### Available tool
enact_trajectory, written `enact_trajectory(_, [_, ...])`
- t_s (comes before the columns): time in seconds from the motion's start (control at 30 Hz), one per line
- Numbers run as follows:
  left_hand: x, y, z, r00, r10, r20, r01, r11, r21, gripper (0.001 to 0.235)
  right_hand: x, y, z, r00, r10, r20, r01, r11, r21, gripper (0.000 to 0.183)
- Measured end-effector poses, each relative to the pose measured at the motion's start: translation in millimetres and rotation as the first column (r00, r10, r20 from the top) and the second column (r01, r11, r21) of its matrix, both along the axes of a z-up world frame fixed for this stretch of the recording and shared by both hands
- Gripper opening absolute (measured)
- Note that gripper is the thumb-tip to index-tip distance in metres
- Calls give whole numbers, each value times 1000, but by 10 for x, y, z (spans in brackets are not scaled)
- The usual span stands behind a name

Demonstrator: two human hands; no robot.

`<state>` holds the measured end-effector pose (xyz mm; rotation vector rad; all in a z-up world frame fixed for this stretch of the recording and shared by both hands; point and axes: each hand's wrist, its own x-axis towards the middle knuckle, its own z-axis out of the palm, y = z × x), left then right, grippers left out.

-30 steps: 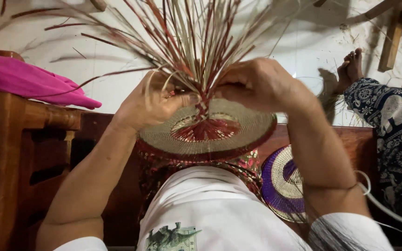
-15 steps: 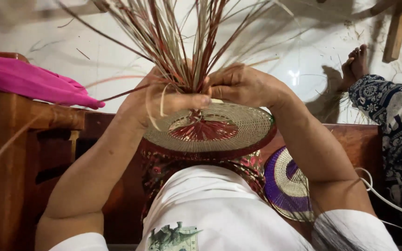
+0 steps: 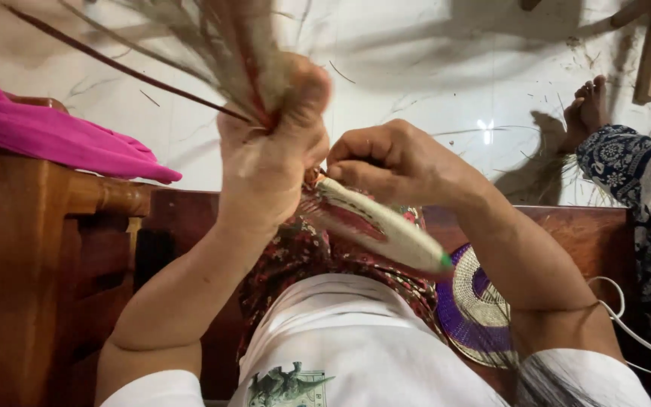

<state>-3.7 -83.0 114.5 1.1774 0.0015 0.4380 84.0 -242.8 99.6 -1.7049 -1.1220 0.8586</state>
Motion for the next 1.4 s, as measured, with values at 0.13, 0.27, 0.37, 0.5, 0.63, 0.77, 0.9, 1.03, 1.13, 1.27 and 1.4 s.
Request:
enact_trajectory(0.13, [19,155,0,977,-175,119,191,972,-140,28,17,25,92,993,114,4,-113,971,210,16])
enact_trajectory(0.27, [-16,269,-19,910,-344,233,386,907,-168,31,10,85,-178,880,-45,472,-145,923,357,13])
enact_trajectory(0.37, [-41,274,-41,919,-337,207,367,921,-129,46,13,138,-67,831,-118,544,-159,887,434,16])
enact_trajectory(0.5, [103,435,-173,726,-553,408,609,793,-10,45,114,204,-36,811,-92,577,-174,905,388,30])
enact_trajectory(0.63, [303,572,-264,634,-629,450,722,690,-53,48,262,256,-8,807,-13,590,-198,936,292,37])
enact_trajectory(0.77, [419,575,-384,605,-617,504,736,675,-58,24,381,308,-91,782,-32,623,-203,932,302,31])
enact_trajectory(0.9, [531,790,-565,843,-418,339,517,803,-297,43,540,238,-216,604,-108,789,-81,977,196,31])
enact_trajectory(1.03, [640,1428,-464,995,-58,81,78,962,-263,7,457,172,-187,536,-7,844,116,991,-65,38])
enact_trajectory(1.13, [610,2568,-574,978,157,139,-131,974,-184,26,398,133,-246,515,-18,857,200,975,-100,43])
enact_trajectory(1.27, [273,3581,-822,993,72,-95,-112,835,-538,51,337,117,-210,473,20,881,332,922,-199,47])
enact_trajectory(1.4, [-412,3030,-1201,635,736,-235,-769,572,-285,137,207,107,-162,463,44,885,401,880,-254,48])
